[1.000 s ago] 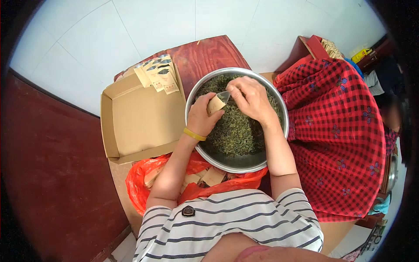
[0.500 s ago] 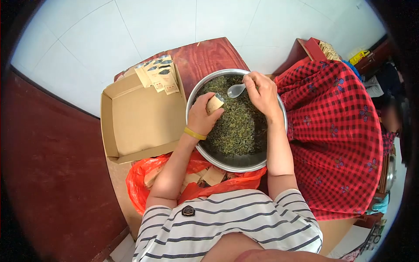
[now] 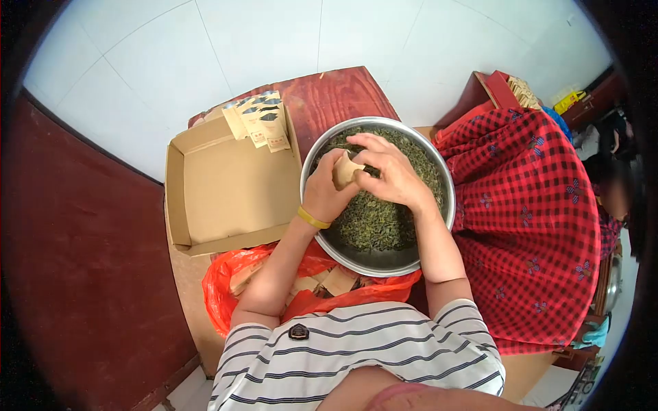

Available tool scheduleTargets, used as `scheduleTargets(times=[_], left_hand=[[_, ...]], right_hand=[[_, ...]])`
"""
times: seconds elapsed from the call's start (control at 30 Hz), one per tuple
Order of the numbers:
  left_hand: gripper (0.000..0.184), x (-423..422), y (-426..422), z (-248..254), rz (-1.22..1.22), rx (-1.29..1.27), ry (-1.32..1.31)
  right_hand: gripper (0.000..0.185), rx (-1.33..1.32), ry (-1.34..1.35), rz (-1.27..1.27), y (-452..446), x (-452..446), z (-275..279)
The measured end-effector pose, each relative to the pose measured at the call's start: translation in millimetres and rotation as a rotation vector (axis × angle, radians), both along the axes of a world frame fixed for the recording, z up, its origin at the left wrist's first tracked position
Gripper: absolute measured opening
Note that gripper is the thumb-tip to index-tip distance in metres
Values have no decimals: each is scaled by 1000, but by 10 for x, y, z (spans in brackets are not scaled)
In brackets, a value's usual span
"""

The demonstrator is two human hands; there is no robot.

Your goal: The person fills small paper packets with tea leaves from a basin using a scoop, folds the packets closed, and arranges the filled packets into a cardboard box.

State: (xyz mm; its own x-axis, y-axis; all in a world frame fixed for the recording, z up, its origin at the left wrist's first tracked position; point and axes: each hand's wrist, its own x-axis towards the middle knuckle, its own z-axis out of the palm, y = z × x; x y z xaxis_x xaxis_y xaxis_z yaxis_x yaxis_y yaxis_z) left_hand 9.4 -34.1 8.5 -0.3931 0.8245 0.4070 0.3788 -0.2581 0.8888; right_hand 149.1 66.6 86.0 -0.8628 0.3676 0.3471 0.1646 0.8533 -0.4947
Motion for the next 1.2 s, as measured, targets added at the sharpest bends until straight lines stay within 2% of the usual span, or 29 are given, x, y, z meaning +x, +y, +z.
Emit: scheduleTargets(times=[0.03,0.1,0.13,0.17,0.23,0.37,0.43,0.47,0.53,0.7,0.77,0.8,0.9,1.03,1.1,1.2], left_hand=[[58,-14,26,-55,0,3,-2],[60,-68,42,-67,-234,19,-261],[56,-101,-4,12,-425,-100,-434],[56,-139,-6,9,-424,-101,-431],[46,-184,8,-15,-731,-279,-572],[36,-117,-49,32,-555,-223,-450],[33,-57,-71,80,-278,-158,-55],[33,-46,-74,73,-284,-165,-57],[36,-31,-71,54,-197,-65,168],[39,4,-50,43,-152,-72,112],[38,-5,5,0,-200,71,-147],[33,-24,-18,26,-215,13,-186],[23,-63,-55,5,-278,-103,-169],[18,-51,-58,35,-167,-68,-57],[15,-47,-58,12,-147,-56,-49],[17,-35,-52,7,-144,-61,-55]], right_hand=[[16,0,47,-8,12,25,28],[15,1,102,-12,31,52,75],[14,-22,112,9,36,63,91],[14,-45,121,30,35,70,108],[17,-94,103,39,7,86,150],[24,-110,84,-10,-19,111,202],[28,-56,40,-38,-40,118,204],[29,-46,-47,10,-42,114,182],[26,-41,-165,63,-83,99,191],[18,-29,-99,35,-59,127,184],[23,2,-35,-52,14,141,128],[28,11,-6,-40,37,135,108],[30,-56,-59,-34,24,131,97],[31,11,-74,-55,10,148,111],[32,-40,-194,-14,-22,133,185],[31,-155,-212,53,66,143,161]])
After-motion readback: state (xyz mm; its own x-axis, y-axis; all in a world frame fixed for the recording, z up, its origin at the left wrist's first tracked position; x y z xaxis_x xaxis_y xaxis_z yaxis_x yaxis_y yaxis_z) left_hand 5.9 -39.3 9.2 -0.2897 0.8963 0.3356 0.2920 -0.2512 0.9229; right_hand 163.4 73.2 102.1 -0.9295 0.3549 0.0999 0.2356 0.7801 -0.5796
